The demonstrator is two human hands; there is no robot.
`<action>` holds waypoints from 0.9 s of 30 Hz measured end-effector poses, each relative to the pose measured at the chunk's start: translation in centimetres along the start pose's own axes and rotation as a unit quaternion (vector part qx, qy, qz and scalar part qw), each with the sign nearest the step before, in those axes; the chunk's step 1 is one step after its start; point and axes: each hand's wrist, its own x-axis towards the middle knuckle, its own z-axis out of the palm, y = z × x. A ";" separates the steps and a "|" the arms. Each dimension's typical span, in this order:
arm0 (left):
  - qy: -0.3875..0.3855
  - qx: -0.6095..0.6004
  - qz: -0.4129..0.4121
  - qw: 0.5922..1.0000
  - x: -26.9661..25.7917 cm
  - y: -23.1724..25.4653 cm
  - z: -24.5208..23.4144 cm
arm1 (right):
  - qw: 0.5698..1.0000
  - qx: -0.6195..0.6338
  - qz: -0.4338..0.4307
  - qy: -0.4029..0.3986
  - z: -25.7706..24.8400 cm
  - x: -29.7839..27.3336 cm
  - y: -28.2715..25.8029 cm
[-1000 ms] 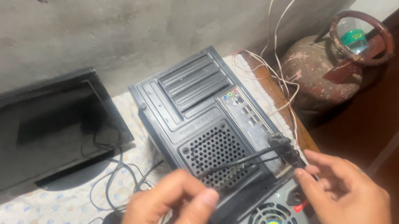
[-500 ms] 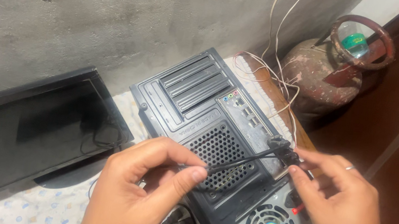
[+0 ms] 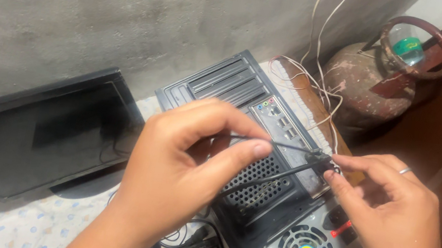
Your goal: The person connects a mouse, keyboard, and power cable to a desktop computer tower, then repositions the tower upright on the table next to the monitor.
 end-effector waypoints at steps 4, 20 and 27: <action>-0.008 0.012 -0.018 1.000 0.6 -0.5 -0.4 | 0.997 -0.041 -0.058 0.033 0.3 0.0 0.0; 0.049 0.018 -0.210 0.976 -3.7 -7.0 -8.4 | 0.999 -0.008 -0.019 0.032 1.2 1.3 2.2; 0.105 0.072 -0.264 0.956 -6.6 -8.1 -9.6 | 0.995 0.039 0.048 0.073 2.2 -3.6 -2.1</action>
